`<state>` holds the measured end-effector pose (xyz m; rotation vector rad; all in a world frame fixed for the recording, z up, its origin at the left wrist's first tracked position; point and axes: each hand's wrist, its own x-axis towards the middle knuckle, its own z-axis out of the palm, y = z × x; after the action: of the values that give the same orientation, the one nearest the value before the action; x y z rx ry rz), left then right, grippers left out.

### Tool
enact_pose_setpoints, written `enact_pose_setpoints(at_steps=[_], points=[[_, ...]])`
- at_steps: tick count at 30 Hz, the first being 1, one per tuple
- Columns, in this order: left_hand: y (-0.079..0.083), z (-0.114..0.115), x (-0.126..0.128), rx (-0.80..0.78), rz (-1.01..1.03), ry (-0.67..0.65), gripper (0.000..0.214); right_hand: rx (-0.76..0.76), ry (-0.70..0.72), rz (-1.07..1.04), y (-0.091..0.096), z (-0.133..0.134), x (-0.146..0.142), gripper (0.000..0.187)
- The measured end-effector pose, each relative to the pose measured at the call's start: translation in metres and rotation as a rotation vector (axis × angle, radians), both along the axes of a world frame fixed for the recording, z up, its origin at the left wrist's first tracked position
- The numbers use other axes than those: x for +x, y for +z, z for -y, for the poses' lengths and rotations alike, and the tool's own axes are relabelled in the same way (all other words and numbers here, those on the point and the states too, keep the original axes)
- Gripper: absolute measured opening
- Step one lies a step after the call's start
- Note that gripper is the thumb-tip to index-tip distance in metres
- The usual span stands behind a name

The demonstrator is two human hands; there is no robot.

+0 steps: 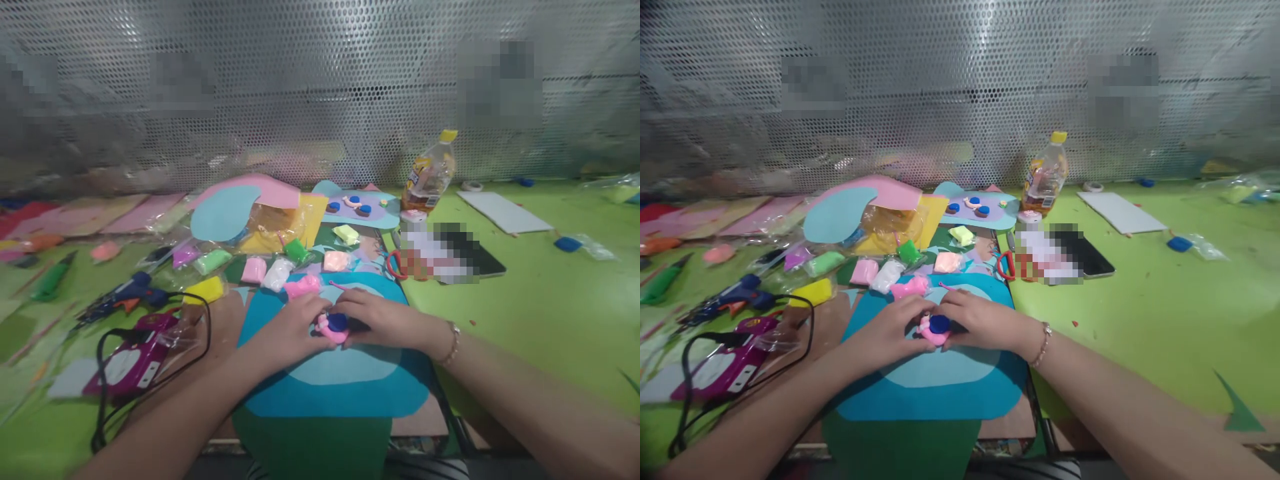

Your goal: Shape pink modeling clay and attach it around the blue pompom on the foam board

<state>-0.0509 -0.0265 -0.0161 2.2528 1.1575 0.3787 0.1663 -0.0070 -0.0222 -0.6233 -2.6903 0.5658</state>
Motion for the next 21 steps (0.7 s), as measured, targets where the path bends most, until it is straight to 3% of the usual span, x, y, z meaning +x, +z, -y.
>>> enact_pose_setpoints(at_steps=[6,11,17,21], points=[[0.003,0.002,0.001,-0.017,0.012,0.013,0.033,-0.065,-0.037,0.008,0.004,0.007,-0.003,0.052],[0.005,0.002,0.000,-0.053,0.015,0.012,0.037,-0.112,-0.137,0.012,0.004,0.012,-0.007,0.040],[0.005,-0.002,0.000,-0.065,0.000,0.003,0.043,-0.132,-0.159,-0.014,0.004,0.015,-0.011,0.045],[0.006,0.002,-0.008,-0.074,-0.066,-0.006,0.064,-0.145,-0.224,-0.022,0.004,0.017,-0.015,0.039]])
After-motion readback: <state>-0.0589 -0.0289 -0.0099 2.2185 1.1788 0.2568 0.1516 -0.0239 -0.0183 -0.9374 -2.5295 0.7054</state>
